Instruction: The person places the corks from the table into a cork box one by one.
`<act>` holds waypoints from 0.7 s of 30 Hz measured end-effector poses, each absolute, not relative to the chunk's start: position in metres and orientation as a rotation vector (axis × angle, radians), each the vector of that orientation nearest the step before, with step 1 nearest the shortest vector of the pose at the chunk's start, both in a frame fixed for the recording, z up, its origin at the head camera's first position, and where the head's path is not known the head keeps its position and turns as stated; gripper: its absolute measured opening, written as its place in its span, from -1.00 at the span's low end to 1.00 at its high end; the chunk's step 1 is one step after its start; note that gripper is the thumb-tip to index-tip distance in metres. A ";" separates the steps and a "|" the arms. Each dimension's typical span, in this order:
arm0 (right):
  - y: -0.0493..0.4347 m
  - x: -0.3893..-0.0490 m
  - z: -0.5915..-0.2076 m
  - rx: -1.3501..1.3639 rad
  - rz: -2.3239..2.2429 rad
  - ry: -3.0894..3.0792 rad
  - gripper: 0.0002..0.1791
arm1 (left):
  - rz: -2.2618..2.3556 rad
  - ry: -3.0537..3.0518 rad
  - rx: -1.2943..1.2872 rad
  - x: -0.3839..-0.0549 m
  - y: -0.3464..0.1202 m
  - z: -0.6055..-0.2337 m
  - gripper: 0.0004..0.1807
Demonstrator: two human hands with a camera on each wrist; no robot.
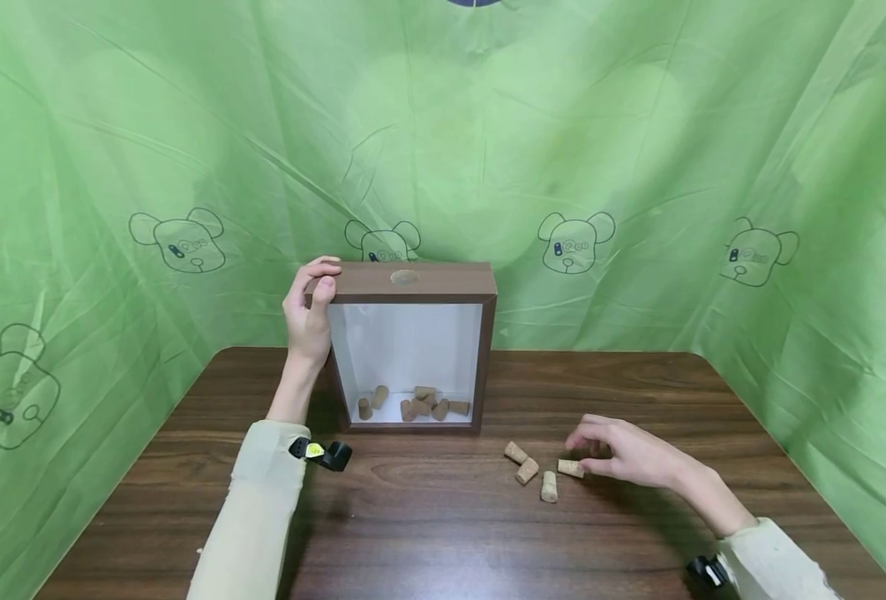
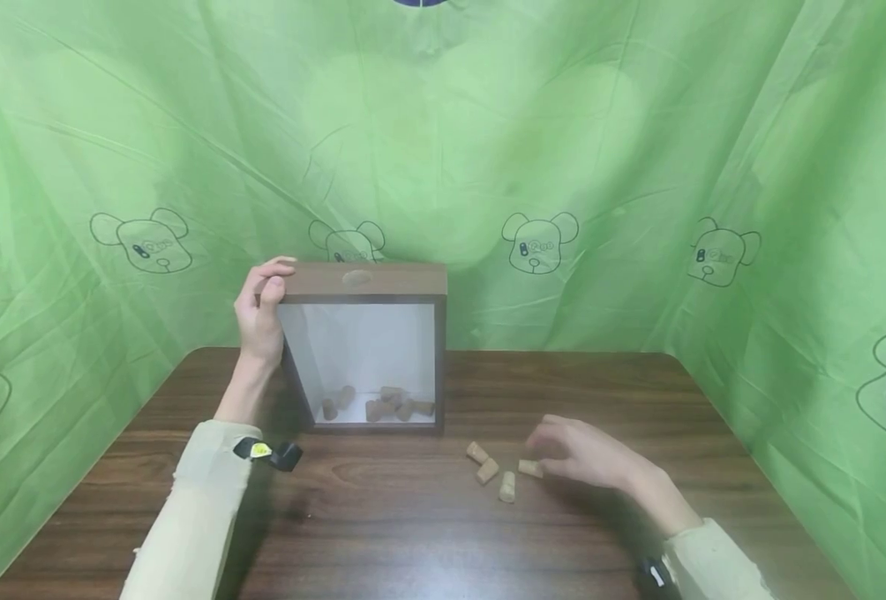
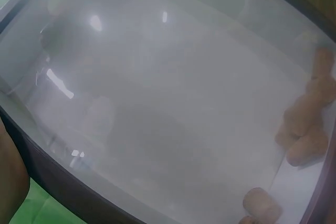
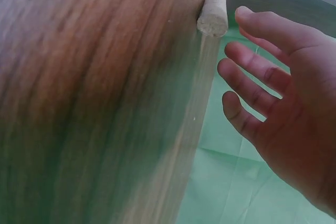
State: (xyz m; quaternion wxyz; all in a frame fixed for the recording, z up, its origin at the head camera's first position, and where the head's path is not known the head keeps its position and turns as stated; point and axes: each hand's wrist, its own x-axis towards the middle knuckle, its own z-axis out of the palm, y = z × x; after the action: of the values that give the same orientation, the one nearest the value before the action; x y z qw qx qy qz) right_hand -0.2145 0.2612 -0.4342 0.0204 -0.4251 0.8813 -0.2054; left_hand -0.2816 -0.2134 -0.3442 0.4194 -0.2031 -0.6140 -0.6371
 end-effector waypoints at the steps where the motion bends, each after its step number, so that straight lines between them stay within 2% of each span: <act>1: 0.262 -0.215 -0.435 -1.312 -0.640 2.726 -0.72 | -1.601 -1.541 -0.505 -0.282 -0.213 -0.344 -0.59; 13: 0.261 -0.220 -0.443 -1.276 -0.631 2.635 -0.67 | -1.621 -1.542 -0.501 -0.286 -0.213 -0.344 -0.59; 21: 0.261 -0.223 -0.447 -1.318 -0.693 2.590 -0.76 | -1.664 -1.547 -0.525 -0.287 -0.213 -0.346 -0.58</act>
State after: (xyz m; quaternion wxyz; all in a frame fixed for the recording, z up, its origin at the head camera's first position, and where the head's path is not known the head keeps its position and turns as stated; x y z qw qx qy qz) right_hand -0.2226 0.2608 -0.4467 0.0769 -0.4398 0.8644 -0.2311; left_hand -0.2868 -0.2127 -0.3456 0.3938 -0.2068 -0.6098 -0.6560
